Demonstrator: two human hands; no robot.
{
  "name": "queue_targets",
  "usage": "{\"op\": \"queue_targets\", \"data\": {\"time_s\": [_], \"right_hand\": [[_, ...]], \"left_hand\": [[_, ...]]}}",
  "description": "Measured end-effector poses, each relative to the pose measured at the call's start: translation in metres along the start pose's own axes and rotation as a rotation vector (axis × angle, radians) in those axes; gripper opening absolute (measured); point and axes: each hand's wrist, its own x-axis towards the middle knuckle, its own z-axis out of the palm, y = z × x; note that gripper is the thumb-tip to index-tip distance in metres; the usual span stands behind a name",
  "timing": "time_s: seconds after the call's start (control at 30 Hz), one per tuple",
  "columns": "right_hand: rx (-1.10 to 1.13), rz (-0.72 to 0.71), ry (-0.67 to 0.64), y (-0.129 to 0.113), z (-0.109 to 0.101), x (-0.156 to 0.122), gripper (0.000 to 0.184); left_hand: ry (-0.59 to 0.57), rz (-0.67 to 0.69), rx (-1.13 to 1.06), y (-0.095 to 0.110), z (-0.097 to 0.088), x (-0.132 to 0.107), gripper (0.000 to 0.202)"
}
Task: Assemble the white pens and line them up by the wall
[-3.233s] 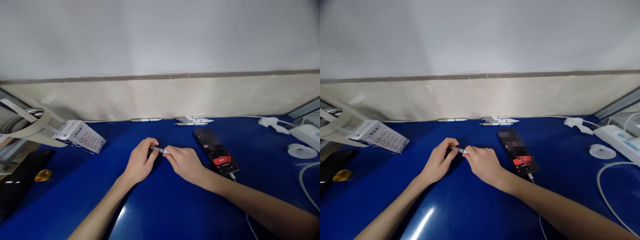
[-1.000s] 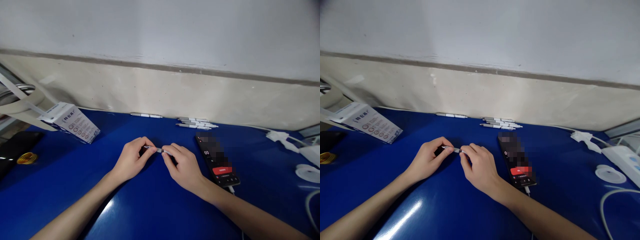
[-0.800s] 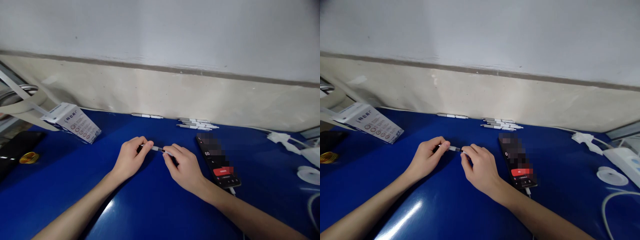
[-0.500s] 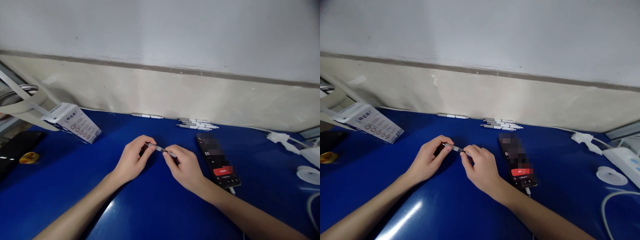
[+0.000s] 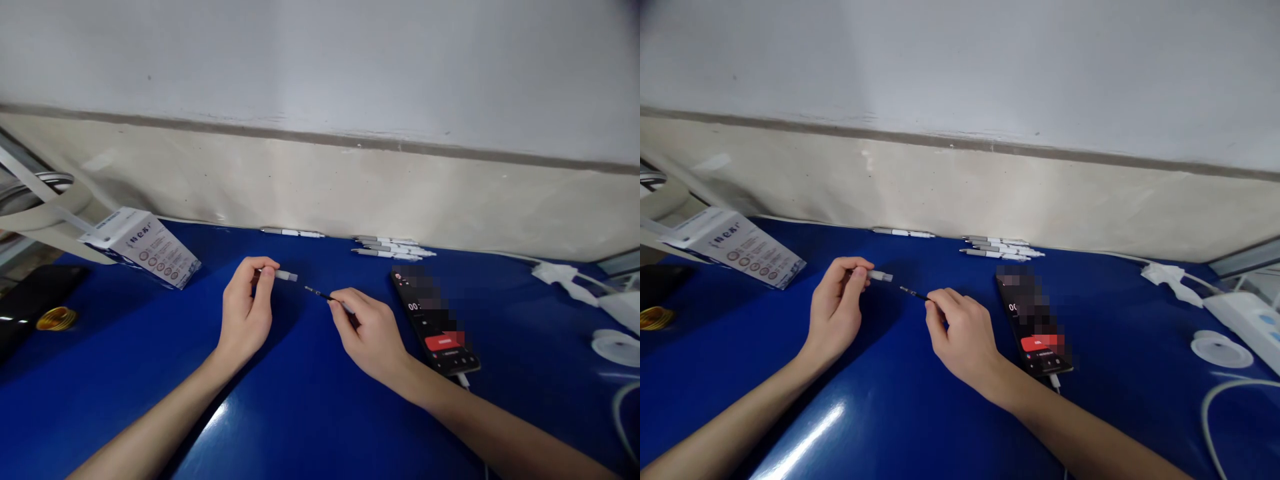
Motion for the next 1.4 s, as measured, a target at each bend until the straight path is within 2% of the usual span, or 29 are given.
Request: {"op": "queue_targets", "data": {"time_s": [0.1, 0.2, 0.33, 0.4, 0.53, 0.67, 0.93, 1.4], "right_hand": [[0.019, 0.0, 0.015, 0.0, 0.001, 0.0, 0.017], [0.025, -0.001, 0.018, 0.0, 0.001, 0.0, 0.016], [0.004, -0.012, 0.02, -0.001, 0.001, 0.0, 0.016], [-0.02, -0.023, 0.011, -0.001, 0.001, 0.0, 0.018], [-0.105, -0.045, 0.002, -0.002, 0.001, -0.001, 0.02], [-0.16, -0.072, 0.005, -0.001, 0.002, -0.001, 0.02], [-0.21, -0.12, 0.001, -0.001, 0.002, -0.001, 0.025], [-0.268, -0.176, -0.052, 0.002, 0.003, -0.002, 0.028]], "left_hand": [[0.005, -0.037, 0.059, -0.003, 0.001, 0.001, 0.016], [-0.113, -0.044, 0.188, -0.006, 0.003, 0.002, 0.015], [-0.232, 0.075, 0.326, -0.007, 0.004, 0.003, 0.01], [-0.248, 0.144, 0.36, -0.005, 0.003, 0.003, 0.012], [-0.231, 0.266, 0.324, 0.003, 0.001, 0.0, 0.016], [-0.335, 0.365, 0.308, 0.007, 0.002, -0.003, 0.016], [-0.45, 0.431, 0.264, -0.002, 0.004, -0.003, 0.013], [-0.487, 0.467, 0.256, 0.0, 0.003, -0.003, 0.014]]}}
